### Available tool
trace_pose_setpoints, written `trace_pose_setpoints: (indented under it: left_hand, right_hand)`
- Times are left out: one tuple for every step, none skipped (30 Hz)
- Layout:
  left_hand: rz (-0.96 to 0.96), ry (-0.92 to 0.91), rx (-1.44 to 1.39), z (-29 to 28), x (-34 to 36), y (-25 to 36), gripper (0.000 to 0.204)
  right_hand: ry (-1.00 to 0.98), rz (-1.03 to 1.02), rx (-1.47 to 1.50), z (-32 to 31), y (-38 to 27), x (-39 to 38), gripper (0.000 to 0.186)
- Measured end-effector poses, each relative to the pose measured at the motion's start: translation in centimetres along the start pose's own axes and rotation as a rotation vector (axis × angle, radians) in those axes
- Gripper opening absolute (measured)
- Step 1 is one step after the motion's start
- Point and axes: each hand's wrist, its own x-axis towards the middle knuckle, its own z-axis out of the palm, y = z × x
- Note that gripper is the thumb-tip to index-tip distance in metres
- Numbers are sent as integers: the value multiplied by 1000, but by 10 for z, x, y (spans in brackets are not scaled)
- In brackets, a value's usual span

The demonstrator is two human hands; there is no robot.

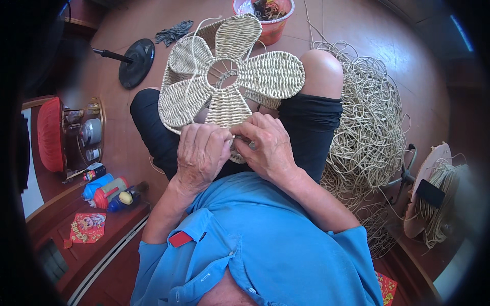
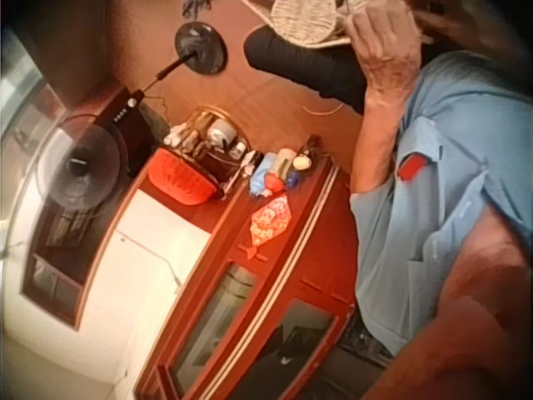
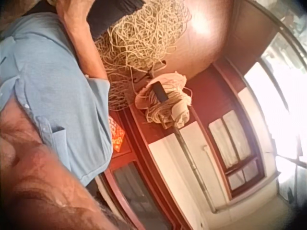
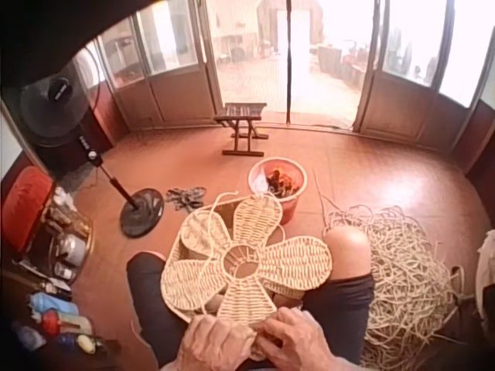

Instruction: Weaving straw strands into a decorative flower-shaped frame.

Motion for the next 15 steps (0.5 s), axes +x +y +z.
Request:
trace_pose_setpoints:
  left_hand:
    - [7,3,-29,0,2,0,23]
    - [10,0,-63,-1,3,1,20]
    - [9,8,-54,-2,3,0,20]
    - [-93,75,-157,-4,4,-1,17]
    - [-194,138,-262,-7,3,-2,14]
    - [-194,128,-265,-11,1,-3,14]
    - [-403,138,-385,-15,-3,-2,14]
    - [-596,167,-497,-19,-7,-1,14]
    - [-603,159,-459,-20,-12,0,14]
    - [-609,143,-445,-20,-15,2,14]
    - [-496,117,-375,-18,-18,4,13]
    - [-383,89,-305,-15,-21,5,11]
    - [-330,75,-266,-11,-23,7,14]
    - [-329,72,-267,-7,-24,8,14]
    - [-286,73,-229,-3,-25,10,15]
  right_hand:
    - [4,-25,-6,1,1,0,12]
    - [2,-26,-6,1,2,-1,12]
    - [-9,18,36,3,2,-2,12]
    - [-12,63,81,4,3,-2,13]
    - [-17,66,83,4,4,-3,13]
    - [-18,95,120,5,3,-4,13]
    - [-19,124,156,5,3,-4,14]
    - [-19,127,158,3,4,-5,14]
    - [-57,243,317,1,4,-5,16]
    - [-101,367,472,-2,5,-6,19]
    - [-94,361,477,-5,6,-5,19]
    - [-141,374,506,-9,7,-4,22]
    - [-188,386,536,-12,8,-4,25]
    - [-187,389,537,-14,8,-2,25]
    - [-203,388,535,-16,8,-1,26]
